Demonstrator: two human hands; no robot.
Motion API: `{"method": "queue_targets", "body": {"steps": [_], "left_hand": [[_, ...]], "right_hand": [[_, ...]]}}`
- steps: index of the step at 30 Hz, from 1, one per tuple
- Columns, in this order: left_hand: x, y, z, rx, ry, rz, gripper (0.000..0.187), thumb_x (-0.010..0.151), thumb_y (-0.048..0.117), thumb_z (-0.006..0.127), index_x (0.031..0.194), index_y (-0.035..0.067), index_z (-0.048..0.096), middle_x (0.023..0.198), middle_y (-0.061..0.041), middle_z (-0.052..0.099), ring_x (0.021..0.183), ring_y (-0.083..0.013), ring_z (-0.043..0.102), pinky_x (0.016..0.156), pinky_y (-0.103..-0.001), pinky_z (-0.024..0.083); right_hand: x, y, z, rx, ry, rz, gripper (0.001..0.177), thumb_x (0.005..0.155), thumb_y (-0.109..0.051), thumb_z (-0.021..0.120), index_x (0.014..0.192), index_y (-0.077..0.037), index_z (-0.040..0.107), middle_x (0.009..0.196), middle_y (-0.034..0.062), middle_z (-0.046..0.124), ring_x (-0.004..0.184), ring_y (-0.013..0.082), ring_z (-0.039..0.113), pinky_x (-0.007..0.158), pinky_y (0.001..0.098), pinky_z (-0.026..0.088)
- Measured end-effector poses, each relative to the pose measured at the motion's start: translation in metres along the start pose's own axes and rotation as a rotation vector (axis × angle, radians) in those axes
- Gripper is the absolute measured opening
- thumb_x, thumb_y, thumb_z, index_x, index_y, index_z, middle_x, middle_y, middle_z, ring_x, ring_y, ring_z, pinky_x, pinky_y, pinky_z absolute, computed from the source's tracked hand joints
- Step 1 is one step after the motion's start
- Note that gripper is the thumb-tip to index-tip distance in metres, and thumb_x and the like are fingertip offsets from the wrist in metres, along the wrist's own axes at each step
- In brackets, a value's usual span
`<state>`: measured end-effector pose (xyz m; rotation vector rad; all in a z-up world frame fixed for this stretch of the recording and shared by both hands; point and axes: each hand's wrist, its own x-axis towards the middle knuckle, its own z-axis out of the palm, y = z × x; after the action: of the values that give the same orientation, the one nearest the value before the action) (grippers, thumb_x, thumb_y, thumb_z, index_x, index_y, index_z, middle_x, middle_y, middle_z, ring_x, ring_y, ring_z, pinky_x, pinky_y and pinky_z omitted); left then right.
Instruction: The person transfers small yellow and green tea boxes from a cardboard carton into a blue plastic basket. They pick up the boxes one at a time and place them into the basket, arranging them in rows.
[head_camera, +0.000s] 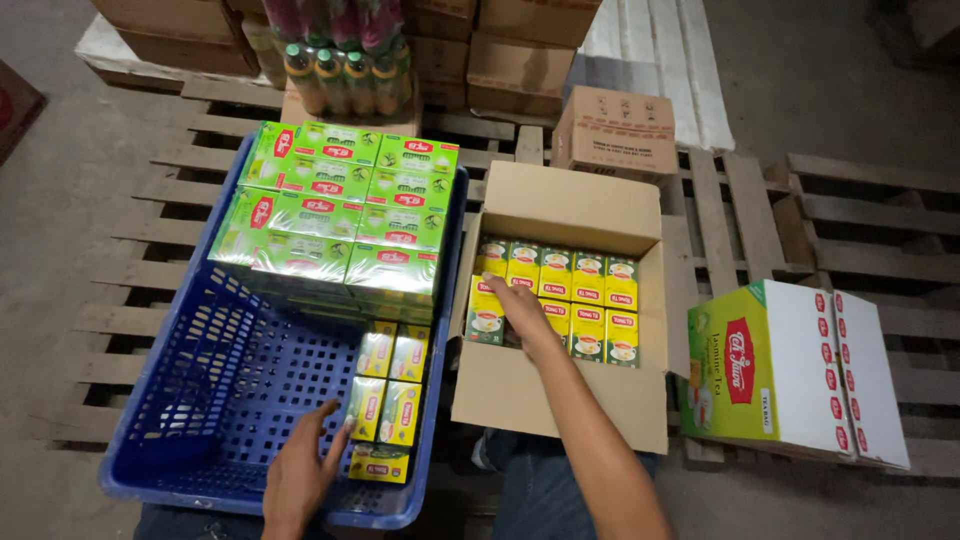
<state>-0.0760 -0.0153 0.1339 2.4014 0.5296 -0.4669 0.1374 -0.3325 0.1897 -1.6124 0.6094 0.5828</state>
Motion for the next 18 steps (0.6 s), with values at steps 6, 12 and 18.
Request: {"method": "queue_targets", "body": {"steps": [6,12,18], "left_hand": [[0.009,-0.011,0.007,0.080,-0.072,0.063,0.064,0.104,0.058,0.054,0.163,0.034,0.052,0.161,0.006,0.060,0.130,-0.0236,0.072,0.097,-0.050,0.061],[0.006,-0.008,0.005,0.083,-0.064,0.058,0.059,0.105,0.054,0.054,0.161,0.035,0.053,0.161,0.007,0.061,0.138,-0.0255,0.067,0.098,-0.053,0.061],[0.019,-0.025,0.016,-0.247,-0.046,0.094,0.061,0.100,0.051,0.066,0.153,0.021,0.066,0.154,-0.002,0.071,0.133,-0.0273,0.074,0.105,-0.045,0.063]], "right_hand": [[-0.002,0.001,0.003,-0.098,0.151,0.012,0.069,0.084,-0.057,0.080,0.133,-0.012,0.062,0.124,0.0048,0.076,0.109,0.0186,0.072,0.091,0.0332,0.051],[-0.008,-0.003,0.003,-0.147,0.090,0.042,0.087,0.089,-0.070,0.065,0.149,-0.008,0.054,0.145,0.0069,0.063,0.137,0.0223,0.057,0.112,0.0401,0.042],[-0.008,-0.003,0.011,0.051,0.193,-0.141,0.113,0.085,-0.064,0.065,0.179,-0.017,0.025,0.167,0.0076,0.056,0.144,0.0195,0.060,0.116,0.0334,0.048]]}}
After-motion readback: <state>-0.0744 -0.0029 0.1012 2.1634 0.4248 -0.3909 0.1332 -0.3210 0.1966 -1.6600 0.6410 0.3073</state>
